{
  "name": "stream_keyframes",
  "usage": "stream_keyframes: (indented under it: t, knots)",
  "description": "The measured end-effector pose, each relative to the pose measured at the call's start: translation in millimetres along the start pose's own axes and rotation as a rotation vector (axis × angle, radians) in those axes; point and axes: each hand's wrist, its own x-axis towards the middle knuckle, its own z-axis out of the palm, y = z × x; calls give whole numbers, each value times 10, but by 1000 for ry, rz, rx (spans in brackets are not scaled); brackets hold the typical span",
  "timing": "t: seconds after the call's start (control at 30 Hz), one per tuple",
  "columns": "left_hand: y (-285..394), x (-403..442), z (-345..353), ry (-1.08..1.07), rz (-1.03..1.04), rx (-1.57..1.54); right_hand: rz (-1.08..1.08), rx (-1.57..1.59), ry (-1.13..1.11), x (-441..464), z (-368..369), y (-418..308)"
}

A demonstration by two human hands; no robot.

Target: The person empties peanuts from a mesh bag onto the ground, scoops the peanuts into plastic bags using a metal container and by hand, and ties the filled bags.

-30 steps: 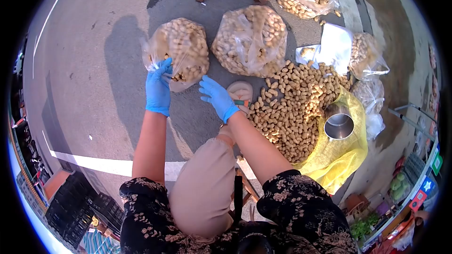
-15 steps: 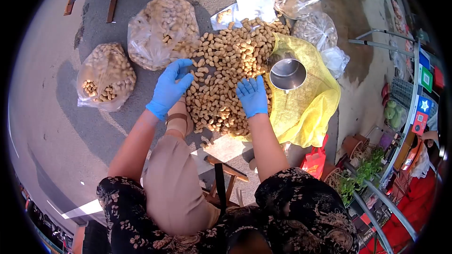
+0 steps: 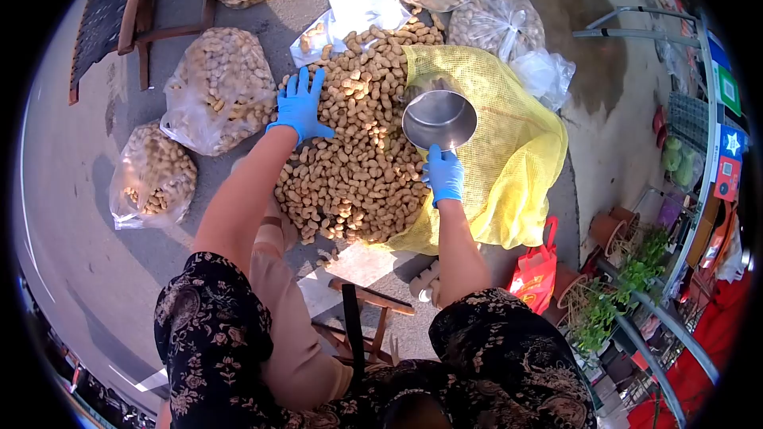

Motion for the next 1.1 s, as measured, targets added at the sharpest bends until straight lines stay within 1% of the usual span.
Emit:
stream_keyframes:
  t: [0.03,0.07,0.1,0.13,0.23,0.27,0.37,0.4,0.43,0.5,0.53,0.57,0.6,0.63,0.7,0.77,0.83,0.87,0.9,0.97,1.0,1.03,1.1]
  knots:
    - [54,8,20,-8,-4,24,-71,-110,66,-4,-82,-4]
    - [73,35,150,61,-15,-37,-143,-220,130,-23,-199,-10]
    - [109,33,171,67,-26,-82,-214,-330,192,-100,-285,-145]
    - [138,17,197,73,-41,-127,-588,-317,434,9,-284,26]
    - [167,-35,280,107,-54,-174,-741,-287,537,164,-362,-118]
    - [169,-32,294,105,-58,-186,-503,85,213,277,-312,-59]
    - [239,-1,251,56,-117,-166,-46,56,-323,516,-376,98]
    - [246,0,243,43,-140,-159,7,15,-354,517,-407,50]
    - [230,-13,243,27,-170,-151,78,192,-474,497,-435,13]
    - [197,-20,246,21,-164,-153,230,544,-718,393,-482,-121]
    - [196,-24,238,19,-165,-150,223,563,-692,323,-483,-288]
    - [202,-24,225,18,-163,-147,120,490,-601,310,-447,-419]
    - [207,-27,180,-45,-182,-162,16,417,-508,340,-386,-552]
    - [224,-46,154,-55,-203,-171,-87,346,-413,373,-311,-685]
    - [248,-104,117,-75,-242,-186,-451,-214,85,422,-70,-991]
    - [226,-97,239,-42,-278,-188,-528,-464,211,342,13,-1503]
    - [263,-144,215,-38,-321,-235,-724,-661,356,585,223,-1656]
    - [292,-158,173,-85,-346,-265,-742,-778,333,642,307,-1674]
    - [320,-156,169,-80,-366,-315,-797,-768,361,723,451,-1613]
    - [348,-156,219,-75,-409,-416,-999,-939,457,809,724,-1394]
    - [349,-107,344,-28,-429,-497,-1101,-1034,434,731,746,-1351]
    - [379,-101,357,-21,-468,-568,-1066,-1093,398,625,792,-1290]
    - [497,-74,378,-4,-539,-711,-969,-1037,267,472,822,-1168]
